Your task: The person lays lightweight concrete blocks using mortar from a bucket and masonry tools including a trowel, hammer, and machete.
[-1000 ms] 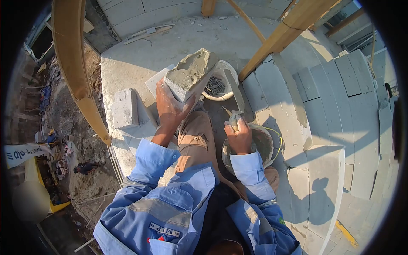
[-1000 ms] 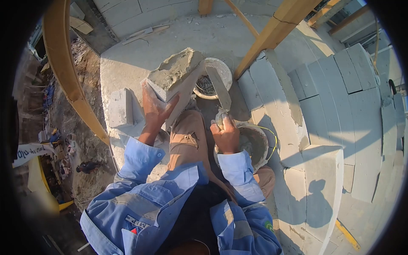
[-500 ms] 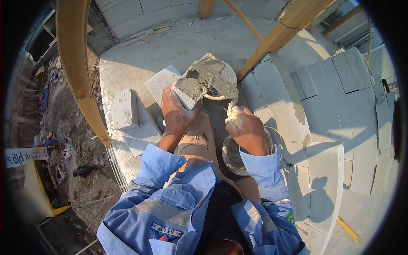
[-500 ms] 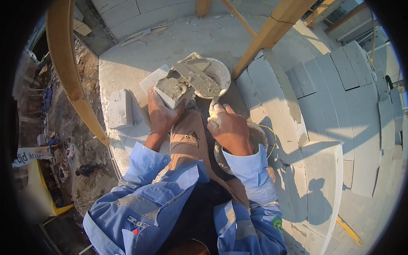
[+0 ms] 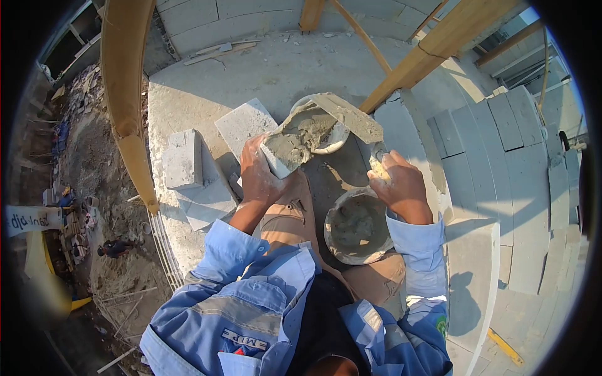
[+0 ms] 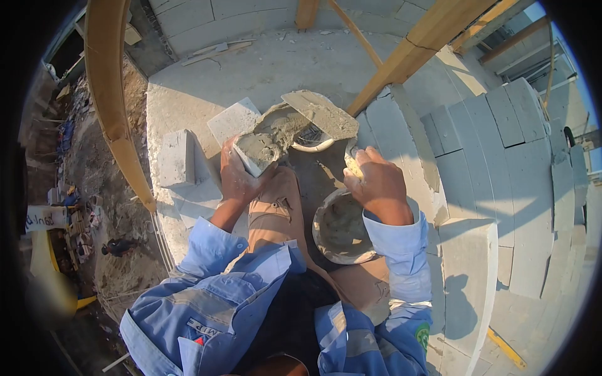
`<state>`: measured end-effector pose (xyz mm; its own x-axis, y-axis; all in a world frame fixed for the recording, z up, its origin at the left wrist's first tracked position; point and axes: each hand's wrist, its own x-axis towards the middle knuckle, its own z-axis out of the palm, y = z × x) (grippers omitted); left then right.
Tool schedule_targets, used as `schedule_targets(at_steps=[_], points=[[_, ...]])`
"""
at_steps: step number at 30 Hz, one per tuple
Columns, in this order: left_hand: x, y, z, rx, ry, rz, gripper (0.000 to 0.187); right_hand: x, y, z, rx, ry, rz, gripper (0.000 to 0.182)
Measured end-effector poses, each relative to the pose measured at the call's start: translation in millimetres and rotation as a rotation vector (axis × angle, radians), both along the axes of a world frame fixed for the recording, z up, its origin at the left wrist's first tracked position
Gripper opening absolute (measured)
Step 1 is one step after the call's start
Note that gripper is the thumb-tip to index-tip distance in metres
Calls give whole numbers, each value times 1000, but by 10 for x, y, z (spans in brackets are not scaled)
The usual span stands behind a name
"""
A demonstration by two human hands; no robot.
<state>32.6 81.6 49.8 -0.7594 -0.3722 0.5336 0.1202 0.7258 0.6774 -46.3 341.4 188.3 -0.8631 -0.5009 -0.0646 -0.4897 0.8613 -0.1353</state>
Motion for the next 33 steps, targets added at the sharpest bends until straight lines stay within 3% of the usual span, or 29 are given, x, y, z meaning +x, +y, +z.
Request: schedule_targets(at_steps=[7, 9, 12, 18, 25, 27, 33], points=[[63, 31, -59, -50, 93, -9, 86, -342, -271, -20, 39, 145, 172, 25], [77, 65, -51, -40, 58, -26, 88, -549, -404, 54, 238, 31, 103, 27], [61, 107, -59, -38, 45, -47, 91, -728, -442, 104, 371, 68, 64, 26], [90, 91, -62, -23, 43, -8, 89, -437, -175, 442, 5, -20, 67, 34], [108, 106, 8, 53, -20, -4, 76, -10, -294, 736, 173, -114, 181, 43], [120, 132, 40, 60, -47, -12, 77, 50, -288, 672, 189, 75, 313, 42], [120, 145, -21, 73, -69, -17, 77, 56, -274, 602, 307, 121, 261, 40]])
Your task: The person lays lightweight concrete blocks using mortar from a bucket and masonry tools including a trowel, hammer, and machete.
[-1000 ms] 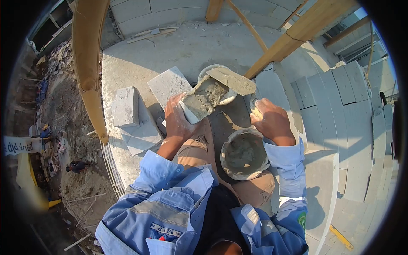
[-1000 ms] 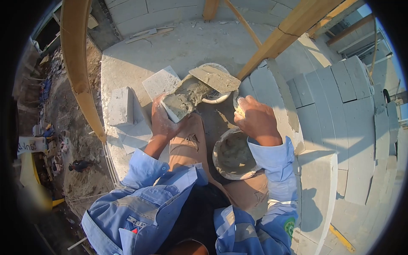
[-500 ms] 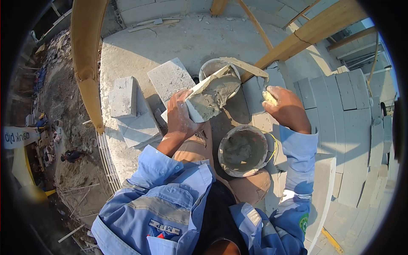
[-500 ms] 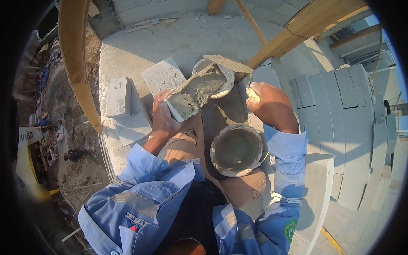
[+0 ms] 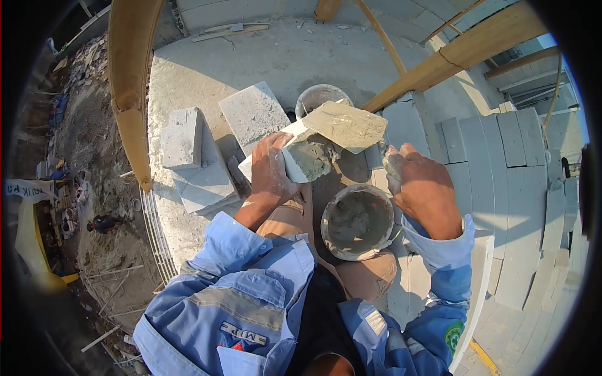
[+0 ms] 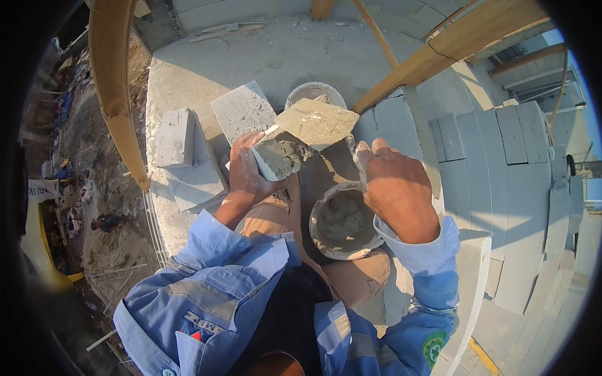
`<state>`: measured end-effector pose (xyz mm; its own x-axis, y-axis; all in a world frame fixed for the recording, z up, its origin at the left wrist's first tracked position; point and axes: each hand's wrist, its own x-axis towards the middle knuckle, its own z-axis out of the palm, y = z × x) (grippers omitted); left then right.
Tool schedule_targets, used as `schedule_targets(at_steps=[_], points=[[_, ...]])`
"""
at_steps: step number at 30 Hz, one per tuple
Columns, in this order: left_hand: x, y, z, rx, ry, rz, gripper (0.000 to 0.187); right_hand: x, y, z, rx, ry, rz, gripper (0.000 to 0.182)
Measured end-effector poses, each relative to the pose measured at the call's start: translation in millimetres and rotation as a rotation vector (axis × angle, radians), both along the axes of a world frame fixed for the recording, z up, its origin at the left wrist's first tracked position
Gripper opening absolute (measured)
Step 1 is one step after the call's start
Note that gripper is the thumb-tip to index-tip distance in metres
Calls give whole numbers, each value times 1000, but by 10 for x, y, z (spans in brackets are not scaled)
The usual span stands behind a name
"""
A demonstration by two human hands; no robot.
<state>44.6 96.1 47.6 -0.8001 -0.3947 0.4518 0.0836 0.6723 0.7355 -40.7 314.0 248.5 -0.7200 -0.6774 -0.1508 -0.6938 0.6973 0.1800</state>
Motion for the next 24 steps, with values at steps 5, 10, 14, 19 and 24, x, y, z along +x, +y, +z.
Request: schedule_targets(at_steps=[5, 10, 14, 19, 24], points=[[-11, 23, -7, -24, 8, -18, 76, -515, -31, -280, 102, 16, -170, 33], [-7, -13, 37, -16, 31, 5, 77, -427, 24, -245, 23, -61, -253, 35], [-17, -16, -28, -10, 87, 12, 80, -249, 186, -349, -274, -82, -141, 44], [-44, 33, 12, -56, 70, -27, 81, 128, 56, -167, -244, -259, -103, 35], [-107, -10, -202, -161, 52, -49, 80, 486, 17, -62, -264, -318, 40, 27]])
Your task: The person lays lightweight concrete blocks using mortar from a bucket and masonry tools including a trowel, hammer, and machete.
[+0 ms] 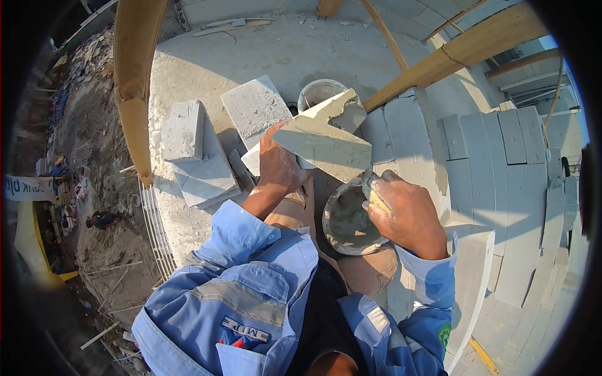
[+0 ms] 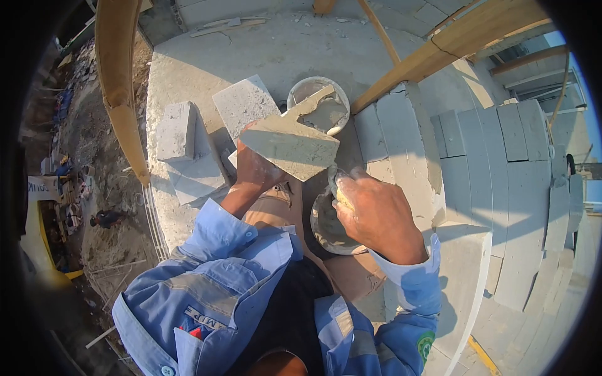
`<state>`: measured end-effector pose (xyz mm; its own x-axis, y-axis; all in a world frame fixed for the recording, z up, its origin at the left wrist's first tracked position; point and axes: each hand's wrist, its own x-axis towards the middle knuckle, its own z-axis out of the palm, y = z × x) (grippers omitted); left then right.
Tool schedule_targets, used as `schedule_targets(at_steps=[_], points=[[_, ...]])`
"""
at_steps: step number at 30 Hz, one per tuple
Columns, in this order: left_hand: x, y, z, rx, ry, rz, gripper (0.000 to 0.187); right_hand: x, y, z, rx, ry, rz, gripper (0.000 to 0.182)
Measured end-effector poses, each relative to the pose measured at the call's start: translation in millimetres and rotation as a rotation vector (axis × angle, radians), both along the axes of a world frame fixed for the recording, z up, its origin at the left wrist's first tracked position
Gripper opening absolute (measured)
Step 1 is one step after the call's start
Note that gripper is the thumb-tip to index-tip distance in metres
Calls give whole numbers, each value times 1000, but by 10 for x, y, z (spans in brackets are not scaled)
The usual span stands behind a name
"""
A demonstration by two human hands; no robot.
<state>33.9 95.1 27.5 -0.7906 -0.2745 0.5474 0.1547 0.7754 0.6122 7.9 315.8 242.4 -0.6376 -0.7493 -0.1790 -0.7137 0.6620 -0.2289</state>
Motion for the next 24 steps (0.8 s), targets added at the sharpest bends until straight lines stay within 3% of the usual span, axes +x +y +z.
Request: schedule_targets(at_steps=[2, 4, 6, 8, 9, 11, 15, 17, 24], points=[[-47, -7, -80, -119, 13, -41, 80, 125, -57, -2, 8, 12, 15, 24], [-114, 9, -141, 102, 224, -48, 74, 179, -72, -5, -99, 23, 59, 26], [-132, 14, -170, 47, 182, 8, 71, 167, -18, 9, -106, -16, 79, 25], [-24, 7, -134, -117, 33, -98, 73, 140, 46, -17, -133, 19, -13, 23], [-12, 51, 181, -78, -188, 7, 79, 93, 101, -50, -134, 18, -15, 23], [-29, 79, 229, -16, -99, 28, 79, -84, 235, -190, -142, -29, -257, 30], [-44, 89, 200, 87, 42, 36, 79, -390, 462, -869, -407, 140, -299, 39], [-42, 88, 222, 87, 36, 35, 79, -448, 428, -1053, -540, -145, -516, 47], [-93, 68, 298, 81, 30, 42, 81, -464, 219, -1465, -728, -215, -596, 44]])
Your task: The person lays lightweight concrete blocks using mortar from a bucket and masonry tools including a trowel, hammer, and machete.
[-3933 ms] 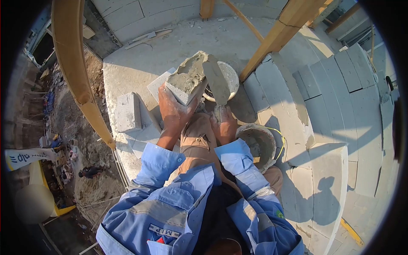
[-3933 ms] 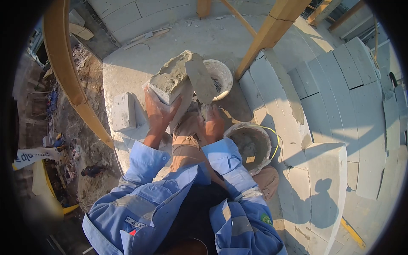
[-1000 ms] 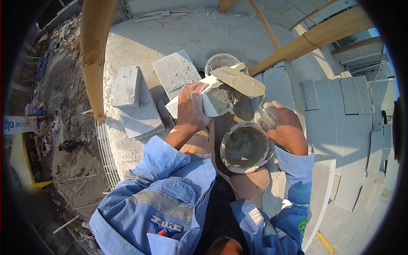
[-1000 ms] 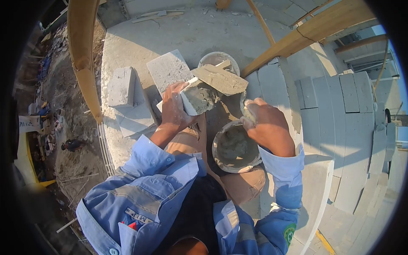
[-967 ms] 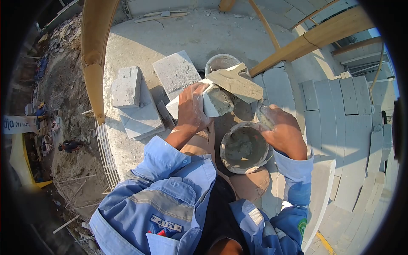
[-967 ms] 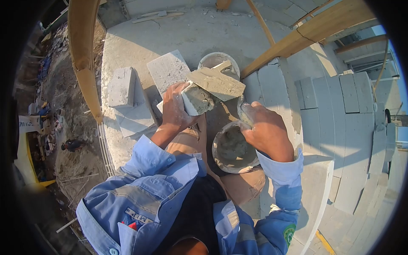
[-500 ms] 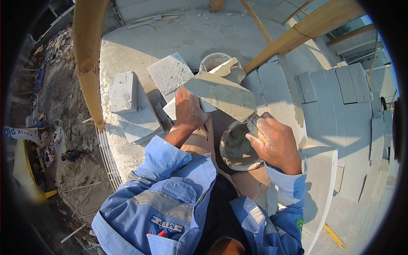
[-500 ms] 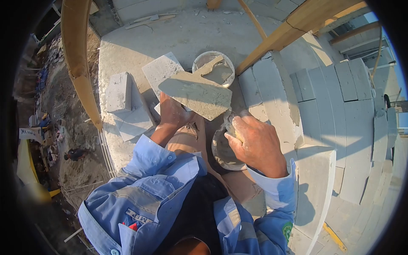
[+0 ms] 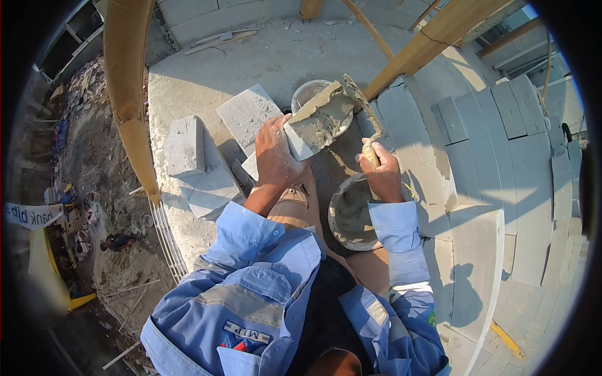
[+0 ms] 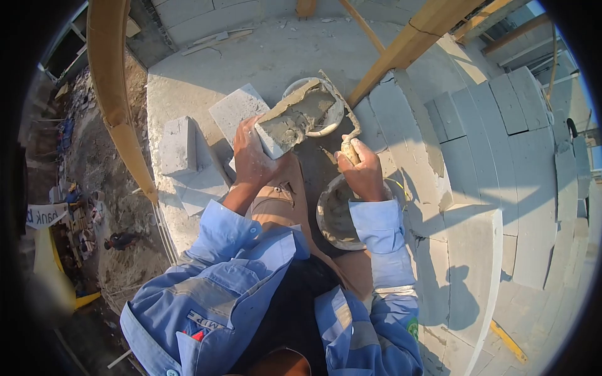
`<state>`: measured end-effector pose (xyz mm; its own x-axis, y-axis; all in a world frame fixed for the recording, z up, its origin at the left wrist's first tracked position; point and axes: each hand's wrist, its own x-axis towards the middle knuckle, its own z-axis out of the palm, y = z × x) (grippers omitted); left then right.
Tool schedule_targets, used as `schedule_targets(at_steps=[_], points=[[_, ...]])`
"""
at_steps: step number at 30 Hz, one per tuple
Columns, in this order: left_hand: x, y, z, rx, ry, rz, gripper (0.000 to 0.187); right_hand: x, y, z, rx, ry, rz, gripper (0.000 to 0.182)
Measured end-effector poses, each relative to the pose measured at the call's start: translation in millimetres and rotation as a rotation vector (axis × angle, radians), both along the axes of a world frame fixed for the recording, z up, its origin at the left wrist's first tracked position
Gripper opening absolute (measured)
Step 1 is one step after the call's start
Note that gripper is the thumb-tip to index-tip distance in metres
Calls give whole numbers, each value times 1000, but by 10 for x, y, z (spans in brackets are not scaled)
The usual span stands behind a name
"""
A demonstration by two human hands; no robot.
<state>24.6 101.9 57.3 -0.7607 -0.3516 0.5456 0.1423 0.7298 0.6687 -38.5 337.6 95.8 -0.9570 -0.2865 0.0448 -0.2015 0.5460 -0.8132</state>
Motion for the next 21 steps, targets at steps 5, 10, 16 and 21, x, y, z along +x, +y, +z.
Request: schedule_targets(at_steps=[5, 10, 16, 21], points=[[-107, -24, 44, -32, 32, -15, 81, -49, 32, -82, 45, 161, 87, 43], [-205, -20, 89, -48, 16, -24, 81, 9, 93, -19, 111, 404, 190, 33], [-268, 0, 118, -66, -41, -39, 81, 214, 123, 314, 151, 159, 293, 46], [-301, 12, 152, -84, -40, -36, 80, 391, 178, 420, 84, 175, 343, 43]])
